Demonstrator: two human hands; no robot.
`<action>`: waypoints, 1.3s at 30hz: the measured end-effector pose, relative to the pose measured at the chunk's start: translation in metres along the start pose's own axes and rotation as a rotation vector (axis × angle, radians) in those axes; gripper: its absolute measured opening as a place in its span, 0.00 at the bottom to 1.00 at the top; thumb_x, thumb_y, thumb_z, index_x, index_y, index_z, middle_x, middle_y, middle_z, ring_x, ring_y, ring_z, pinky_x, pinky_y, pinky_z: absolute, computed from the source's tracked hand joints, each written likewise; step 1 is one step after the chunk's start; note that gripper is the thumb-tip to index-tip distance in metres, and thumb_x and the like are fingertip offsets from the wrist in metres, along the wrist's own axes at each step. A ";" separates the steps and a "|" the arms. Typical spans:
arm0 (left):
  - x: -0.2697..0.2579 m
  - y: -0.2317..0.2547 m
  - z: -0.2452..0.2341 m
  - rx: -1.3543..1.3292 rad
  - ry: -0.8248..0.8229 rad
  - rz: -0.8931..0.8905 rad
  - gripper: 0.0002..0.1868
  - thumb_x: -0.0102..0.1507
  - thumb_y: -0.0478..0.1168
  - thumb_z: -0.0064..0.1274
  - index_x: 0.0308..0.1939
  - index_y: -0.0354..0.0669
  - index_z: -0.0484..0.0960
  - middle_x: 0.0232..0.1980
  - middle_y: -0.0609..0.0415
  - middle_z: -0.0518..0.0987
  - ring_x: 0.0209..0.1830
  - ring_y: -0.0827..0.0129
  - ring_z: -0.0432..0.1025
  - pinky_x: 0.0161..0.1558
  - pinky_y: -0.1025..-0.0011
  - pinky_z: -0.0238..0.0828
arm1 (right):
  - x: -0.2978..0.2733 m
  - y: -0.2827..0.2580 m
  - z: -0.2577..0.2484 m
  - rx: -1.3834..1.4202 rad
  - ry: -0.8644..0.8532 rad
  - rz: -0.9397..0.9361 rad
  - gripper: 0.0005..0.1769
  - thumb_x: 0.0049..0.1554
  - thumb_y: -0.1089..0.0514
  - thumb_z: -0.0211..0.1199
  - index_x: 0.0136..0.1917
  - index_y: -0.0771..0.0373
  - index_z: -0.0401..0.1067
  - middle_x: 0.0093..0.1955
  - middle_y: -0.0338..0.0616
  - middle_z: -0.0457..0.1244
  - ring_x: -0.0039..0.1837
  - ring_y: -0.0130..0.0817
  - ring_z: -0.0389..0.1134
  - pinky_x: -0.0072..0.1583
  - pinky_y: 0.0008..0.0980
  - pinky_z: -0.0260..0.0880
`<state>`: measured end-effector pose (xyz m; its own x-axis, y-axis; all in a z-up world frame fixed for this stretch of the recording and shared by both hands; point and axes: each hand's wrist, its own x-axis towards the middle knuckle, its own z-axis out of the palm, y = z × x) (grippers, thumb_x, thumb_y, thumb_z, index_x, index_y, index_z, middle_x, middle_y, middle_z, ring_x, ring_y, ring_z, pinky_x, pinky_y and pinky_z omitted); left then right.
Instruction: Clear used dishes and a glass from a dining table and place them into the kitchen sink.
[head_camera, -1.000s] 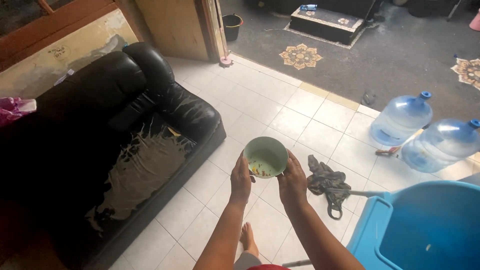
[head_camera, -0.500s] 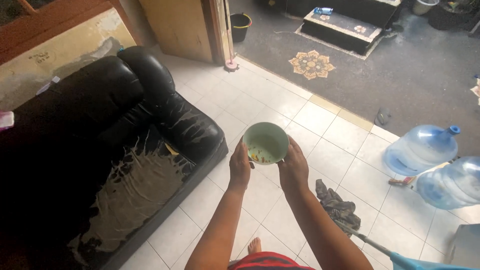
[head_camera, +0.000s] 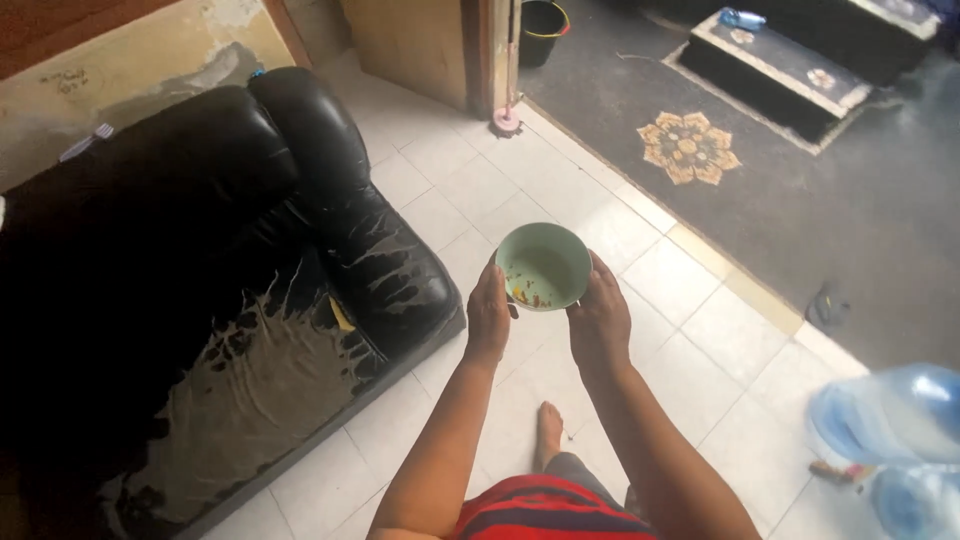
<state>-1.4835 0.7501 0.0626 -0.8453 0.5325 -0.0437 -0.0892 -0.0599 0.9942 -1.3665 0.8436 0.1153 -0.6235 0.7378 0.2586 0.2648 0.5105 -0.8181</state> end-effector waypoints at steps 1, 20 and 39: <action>0.021 0.011 0.006 -0.005 0.029 0.016 0.32 0.75 0.57 0.28 0.67 0.38 0.76 0.44 0.46 0.79 0.35 0.71 0.72 0.31 0.74 0.71 | 0.029 0.003 0.007 0.008 -0.018 -0.027 0.25 0.57 0.69 0.64 0.67 0.60 0.71 0.76 0.46 0.58 0.71 0.37 0.65 0.65 0.32 0.70; 0.373 -0.022 0.007 -0.029 0.360 -0.015 0.32 0.72 0.61 0.32 0.64 0.40 0.76 0.46 0.52 0.77 0.36 0.73 0.72 0.30 0.74 0.69 | 0.393 0.047 0.170 1.016 -0.332 0.473 0.27 0.63 0.59 0.44 0.74 0.68 0.58 0.75 0.50 0.56 0.76 0.43 0.58 0.72 0.46 0.61; 0.752 0.021 -0.087 0.081 0.499 0.004 0.33 0.71 0.61 0.28 0.70 0.48 0.71 0.47 0.50 0.79 0.31 0.72 0.72 0.27 0.71 0.71 | 0.736 0.031 0.414 1.239 -0.491 0.487 0.28 0.65 0.58 0.45 0.76 0.67 0.57 0.71 0.50 0.60 0.72 0.40 0.61 0.71 0.43 0.61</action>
<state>-2.1670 1.0762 0.0416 -0.9961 0.0631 -0.0616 -0.0608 0.0147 0.9980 -2.1220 1.2201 0.0672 -0.9146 0.3679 -0.1679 -0.1222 -0.6473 -0.7524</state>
